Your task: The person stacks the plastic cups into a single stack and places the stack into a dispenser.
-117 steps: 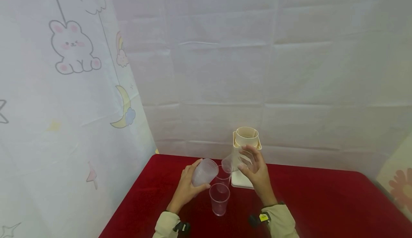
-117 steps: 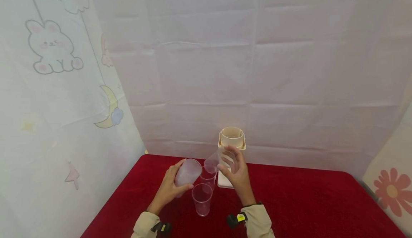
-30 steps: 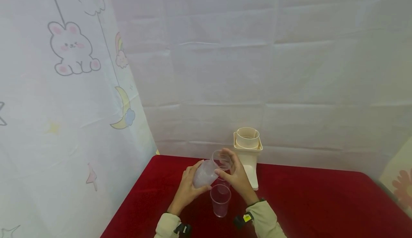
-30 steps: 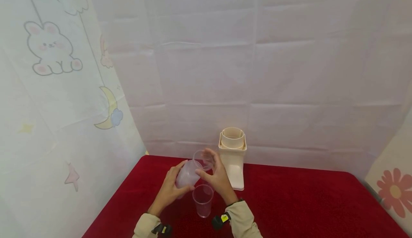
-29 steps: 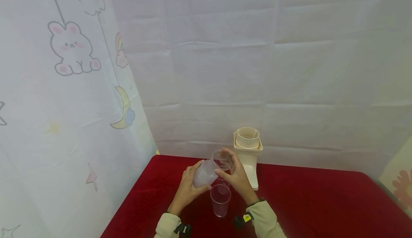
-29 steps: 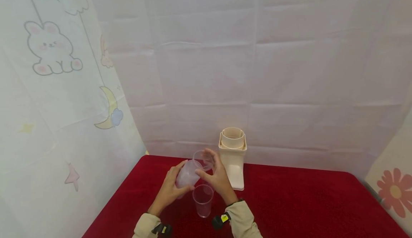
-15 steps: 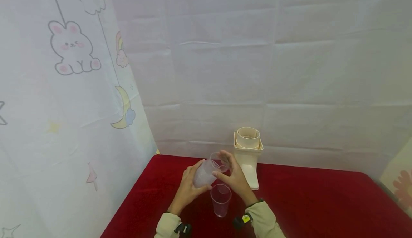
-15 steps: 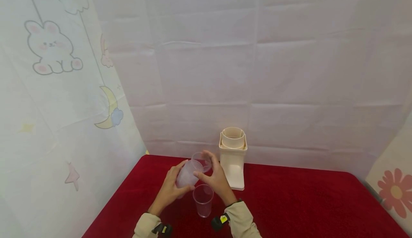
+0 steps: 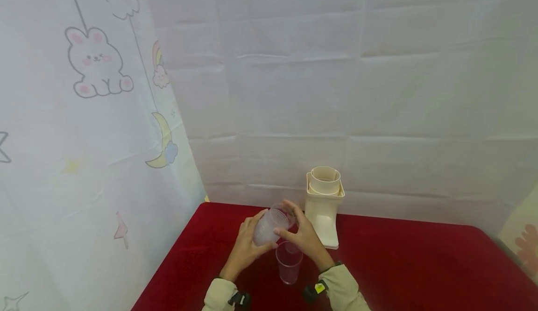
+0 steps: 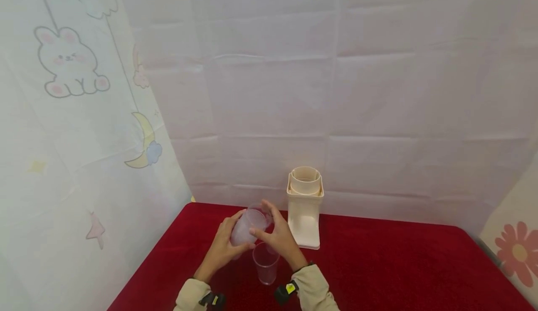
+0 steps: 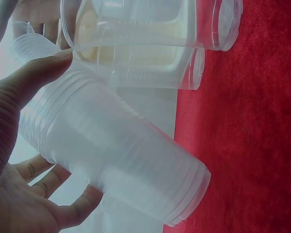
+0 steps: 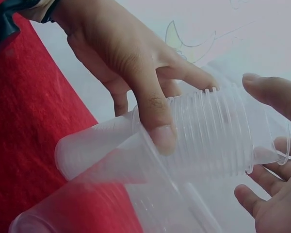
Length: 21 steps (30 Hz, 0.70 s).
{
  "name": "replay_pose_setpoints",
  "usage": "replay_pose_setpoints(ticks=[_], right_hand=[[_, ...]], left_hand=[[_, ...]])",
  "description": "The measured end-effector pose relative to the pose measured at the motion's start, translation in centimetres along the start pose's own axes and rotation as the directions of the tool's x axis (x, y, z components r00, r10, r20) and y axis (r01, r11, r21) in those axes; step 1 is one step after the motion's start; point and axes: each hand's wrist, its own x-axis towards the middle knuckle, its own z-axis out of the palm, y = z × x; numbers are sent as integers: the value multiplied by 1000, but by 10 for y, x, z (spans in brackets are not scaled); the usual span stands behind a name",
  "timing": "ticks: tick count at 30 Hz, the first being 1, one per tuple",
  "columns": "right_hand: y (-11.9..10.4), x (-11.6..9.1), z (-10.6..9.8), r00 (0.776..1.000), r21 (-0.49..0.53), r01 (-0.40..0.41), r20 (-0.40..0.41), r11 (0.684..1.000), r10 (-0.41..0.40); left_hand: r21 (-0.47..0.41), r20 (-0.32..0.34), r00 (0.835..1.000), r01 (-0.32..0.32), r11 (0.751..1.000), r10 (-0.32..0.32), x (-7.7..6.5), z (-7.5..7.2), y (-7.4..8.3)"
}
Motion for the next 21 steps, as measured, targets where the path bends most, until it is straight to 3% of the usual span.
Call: replay_pose_setpoints(ticks=[21], right_hand=[[-4,-2,1,995,-12,-89,47,996,89]], left_hand=[[7,4,1000,-8,1000,8,1,0,1]])
